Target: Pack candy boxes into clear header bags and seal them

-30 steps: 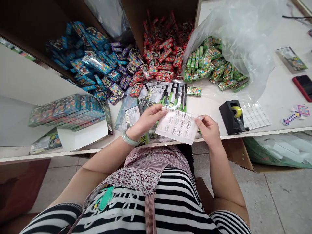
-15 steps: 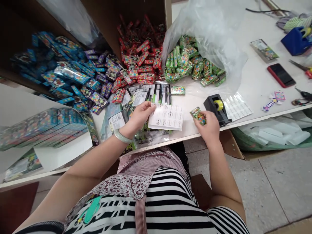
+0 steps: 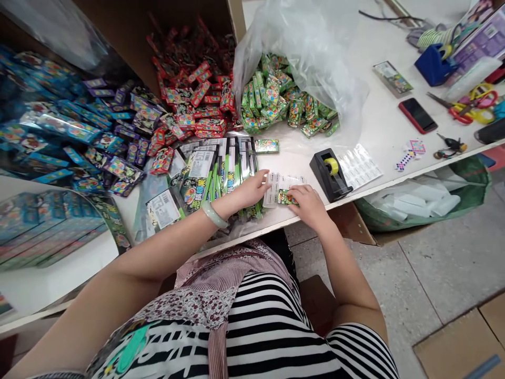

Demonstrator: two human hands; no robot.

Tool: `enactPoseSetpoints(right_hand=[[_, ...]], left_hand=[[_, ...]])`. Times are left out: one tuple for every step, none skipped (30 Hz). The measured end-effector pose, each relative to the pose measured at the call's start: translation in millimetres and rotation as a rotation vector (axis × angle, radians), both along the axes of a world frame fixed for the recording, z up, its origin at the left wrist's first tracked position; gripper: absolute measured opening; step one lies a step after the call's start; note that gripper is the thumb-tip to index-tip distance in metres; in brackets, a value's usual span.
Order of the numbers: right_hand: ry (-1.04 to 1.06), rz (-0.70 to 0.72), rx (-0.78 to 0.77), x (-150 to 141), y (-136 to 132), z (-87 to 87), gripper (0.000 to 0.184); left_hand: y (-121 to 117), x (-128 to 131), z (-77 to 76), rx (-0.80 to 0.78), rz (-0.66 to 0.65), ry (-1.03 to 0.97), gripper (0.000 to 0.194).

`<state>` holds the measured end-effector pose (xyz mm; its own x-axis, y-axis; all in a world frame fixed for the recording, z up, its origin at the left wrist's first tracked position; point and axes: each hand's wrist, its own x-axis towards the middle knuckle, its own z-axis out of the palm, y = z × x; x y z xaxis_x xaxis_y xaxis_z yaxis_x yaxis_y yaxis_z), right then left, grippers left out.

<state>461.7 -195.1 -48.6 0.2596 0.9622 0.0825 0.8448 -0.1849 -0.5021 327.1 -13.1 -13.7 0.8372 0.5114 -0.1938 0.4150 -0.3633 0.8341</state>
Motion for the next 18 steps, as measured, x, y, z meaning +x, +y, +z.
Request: enactPoseSetpoints(right_hand=[[-0.005,0.006,-0.015,-1,1,-1.7,0.030],[-0.005,0.014,-0.023,-2,2,-2.3,0.030],[0.001,0.026,-0.028,-2,3,-2.2,0.031],[0.016,0.042,-0.030,-1,3,-1.4,0.031],[0.039,0.059,-0.026,1,4,-0.3,0.029],[0.069,0.070,-0.017,5,4,1.0,0.026],[0.095,0.064,0.002,10,6,2.3,0.024],[0.109,0.032,0.029,16,8,3.2,0.022],[0.102,-0.028,0.057,23,11,3.6,0.023],[0.070,-0.108,0.067,30,15,3.4,0.026],[0.022,-0.192,0.054,37,20,2.5,0.028],[-0.029,-0.262,0.020,42,26,1.1,0.030],[-0.071,-0.311,-0.026,46,32,-0.6,0.030],[-0.098,-0.337,-0.072,49,37,-2.4,0.029],[-0.111,-0.345,-0.108,50,41,-3.8,0.026],[-0.113,-0.345,-0.128,49,45,-4.6,0.024],[-0.112,-0.340,-0.135,48,46,-4.7,0.022],[-0.112,-0.338,-0.141,46,46,-4.0,0.020]], left_hand=[[0,-5,3.8,0.082,-0.026,-0.022,0.034],[0,-10,7.7,0.179,-0.061,-0.048,0.043],[-1,-14,11.2,0.276,-0.112,-0.066,0.046],[-3,-19,14.1,0.356,-0.181,-0.068,0.045],[-5,-23,16.1,0.405,-0.266,-0.045,0.042],[-9,-26,17.0,0.433,-0.360,-0.002,0.038],[-13,-29,16.9,0.450,-0.449,0.048,0.036],[-18,-31,15.9,0.467,-0.523,0.093,0.036],[-23,-32,14.4,0.492,-0.573,0.125,0.039],[-27,-33,12.3,0.525,-0.597,0.144,0.044],[-31,-32,10.2,0.558,-0.602,0.153,0.048],[-34,-32,8.0,0.585,-0.602,0.160,0.052],[-36,-31,5.8,0.600,-0.607,0.169,0.054],[-37,-29,3.9,0.607,-0.616,0.181,0.056],[-38,-27,2.1,0.609,-0.626,0.197,0.057],[-37,-26,0.6,0.608,-0.639,0.215,0.058],[-36,-24,-0.9,0.607,-0.651,0.233,0.059],[-35,-23,-2.1,0.608,-0.663,0.246,0.059]])
